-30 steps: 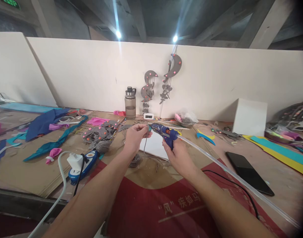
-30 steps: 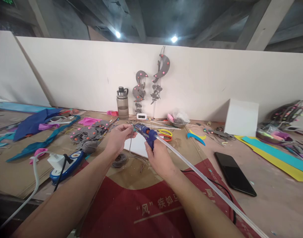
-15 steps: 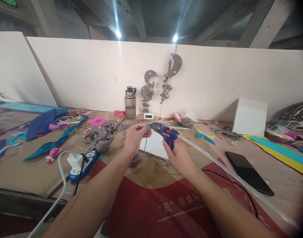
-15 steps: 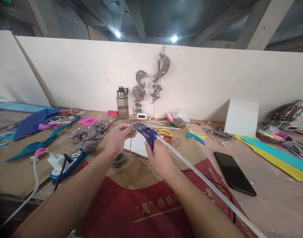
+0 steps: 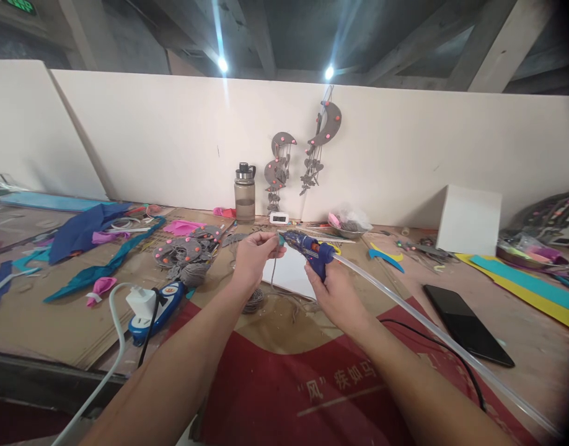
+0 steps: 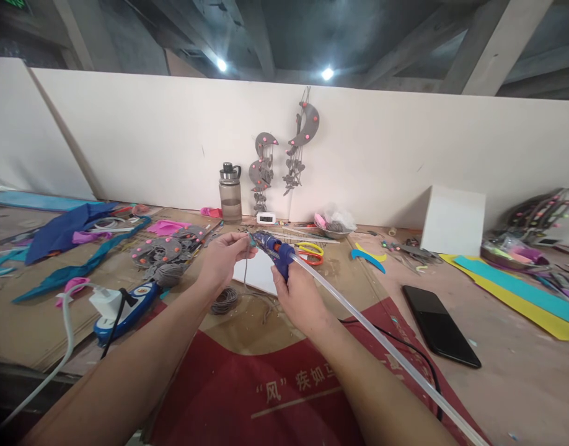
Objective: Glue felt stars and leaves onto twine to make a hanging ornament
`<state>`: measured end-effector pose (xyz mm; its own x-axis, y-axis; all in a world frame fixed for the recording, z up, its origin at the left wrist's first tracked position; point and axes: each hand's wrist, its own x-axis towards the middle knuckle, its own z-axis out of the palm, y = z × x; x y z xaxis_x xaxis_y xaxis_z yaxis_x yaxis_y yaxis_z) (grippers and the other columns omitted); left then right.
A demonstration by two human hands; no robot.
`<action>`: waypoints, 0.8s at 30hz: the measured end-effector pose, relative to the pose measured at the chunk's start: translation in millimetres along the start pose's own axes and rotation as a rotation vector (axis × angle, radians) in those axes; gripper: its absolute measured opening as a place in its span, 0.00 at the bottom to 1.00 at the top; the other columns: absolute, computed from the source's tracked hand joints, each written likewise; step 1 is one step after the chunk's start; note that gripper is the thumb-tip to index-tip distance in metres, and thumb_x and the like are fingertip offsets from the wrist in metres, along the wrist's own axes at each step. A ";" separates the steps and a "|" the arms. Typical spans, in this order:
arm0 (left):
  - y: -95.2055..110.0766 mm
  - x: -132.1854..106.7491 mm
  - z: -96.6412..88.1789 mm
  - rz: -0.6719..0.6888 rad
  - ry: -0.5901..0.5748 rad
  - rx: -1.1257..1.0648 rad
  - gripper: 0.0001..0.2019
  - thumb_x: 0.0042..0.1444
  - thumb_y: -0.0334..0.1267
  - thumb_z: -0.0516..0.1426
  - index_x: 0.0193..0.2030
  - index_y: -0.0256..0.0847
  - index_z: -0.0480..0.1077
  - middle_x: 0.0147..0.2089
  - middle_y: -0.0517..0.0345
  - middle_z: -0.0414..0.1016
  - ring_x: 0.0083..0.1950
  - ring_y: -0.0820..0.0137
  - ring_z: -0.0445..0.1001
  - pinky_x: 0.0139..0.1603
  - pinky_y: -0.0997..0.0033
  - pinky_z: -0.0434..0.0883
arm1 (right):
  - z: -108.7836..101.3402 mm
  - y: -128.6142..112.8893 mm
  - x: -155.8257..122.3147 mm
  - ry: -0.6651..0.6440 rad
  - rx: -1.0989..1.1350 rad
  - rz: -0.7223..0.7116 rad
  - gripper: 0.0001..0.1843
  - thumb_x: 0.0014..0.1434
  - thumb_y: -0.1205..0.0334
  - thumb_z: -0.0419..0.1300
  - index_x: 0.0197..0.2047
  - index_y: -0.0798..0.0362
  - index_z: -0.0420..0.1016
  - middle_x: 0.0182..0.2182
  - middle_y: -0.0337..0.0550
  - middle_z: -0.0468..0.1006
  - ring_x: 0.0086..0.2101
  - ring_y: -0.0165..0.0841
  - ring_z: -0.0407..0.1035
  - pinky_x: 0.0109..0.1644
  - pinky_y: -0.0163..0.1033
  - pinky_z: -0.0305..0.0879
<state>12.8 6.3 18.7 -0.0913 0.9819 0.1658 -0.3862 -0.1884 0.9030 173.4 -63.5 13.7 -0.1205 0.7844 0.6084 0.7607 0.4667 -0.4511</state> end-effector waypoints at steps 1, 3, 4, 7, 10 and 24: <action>0.6 0.1 0.1 -0.002 0.002 -0.003 0.13 0.40 0.37 0.66 0.29 0.33 0.70 0.24 0.59 0.73 0.24 0.72 0.74 0.31 0.67 0.74 | 0.3 0.5 -0.2 0.003 -0.008 -0.001 0.17 0.64 0.55 0.48 0.48 0.56 0.68 0.40 0.55 0.77 0.40 0.43 0.70 0.44 0.45 0.65; 1.5 0.1 0.2 -0.004 0.007 -0.008 0.13 0.40 0.37 0.67 0.29 0.33 0.70 0.24 0.59 0.72 0.24 0.72 0.74 0.31 0.67 0.74 | 0.7 1.4 -0.6 0.006 -0.019 0.002 0.16 0.64 0.55 0.48 0.46 0.56 0.69 0.39 0.54 0.77 0.39 0.43 0.71 0.42 0.45 0.65; 1.6 0.1 0.3 -0.004 0.008 -0.008 0.13 0.40 0.37 0.67 0.29 0.33 0.70 0.24 0.59 0.72 0.24 0.72 0.74 0.31 0.67 0.74 | 0.8 1.6 -0.7 0.007 -0.021 0.003 0.16 0.64 0.55 0.48 0.45 0.55 0.69 0.38 0.54 0.77 0.38 0.42 0.71 0.42 0.45 0.65; 0.7 -0.3 0.7 -0.003 0.011 -0.003 0.13 0.40 0.37 0.67 0.29 0.33 0.71 0.24 0.59 0.72 0.24 0.72 0.74 0.31 0.67 0.74 | 0.7 1.4 -0.9 0.011 -0.015 0.005 0.16 0.64 0.54 0.48 0.45 0.55 0.69 0.37 0.54 0.77 0.38 0.43 0.71 0.41 0.45 0.65; 0.0 -0.7 1.0 -0.006 0.002 -0.003 0.13 0.39 0.37 0.67 0.29 0.33 0.70 0.24 0.59 0.72 0.24 0.73 0.74 0.31 0.68 0.74 | 0.3 0.6 -0.7 0.011 -0.004 0.010 0.17 0.64 0.54 0.48 0.47 0.57 0.68 0.38 0.55 0.77 0.39 0.43 0.70 0.42 0.46 0.65; 0.1 -1.6 0.8 -0.011 -0.008 0.001 0.13 0.39 0.38 0.66 0.29 0.32 0.70 0.24 0.60 0.72 0.24 0.73 0.74 0.30 0.70 0.74 | -0.9 -1.7 -0.3 -0.016 -0.060 0.044 0.16 0.64 0.54 0.47 0.41 0.56 0.70 0.34 0.54 0.77 0.35 0.42 0.70 0.38 0.43 0.64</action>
<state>13.6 4.7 18.9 -0.0796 0.9840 0.1595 -0.3863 -0.1780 0.9050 172.7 -64.9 14.8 -0.0961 0.8105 0.5778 0.8025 0.4065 -0.4367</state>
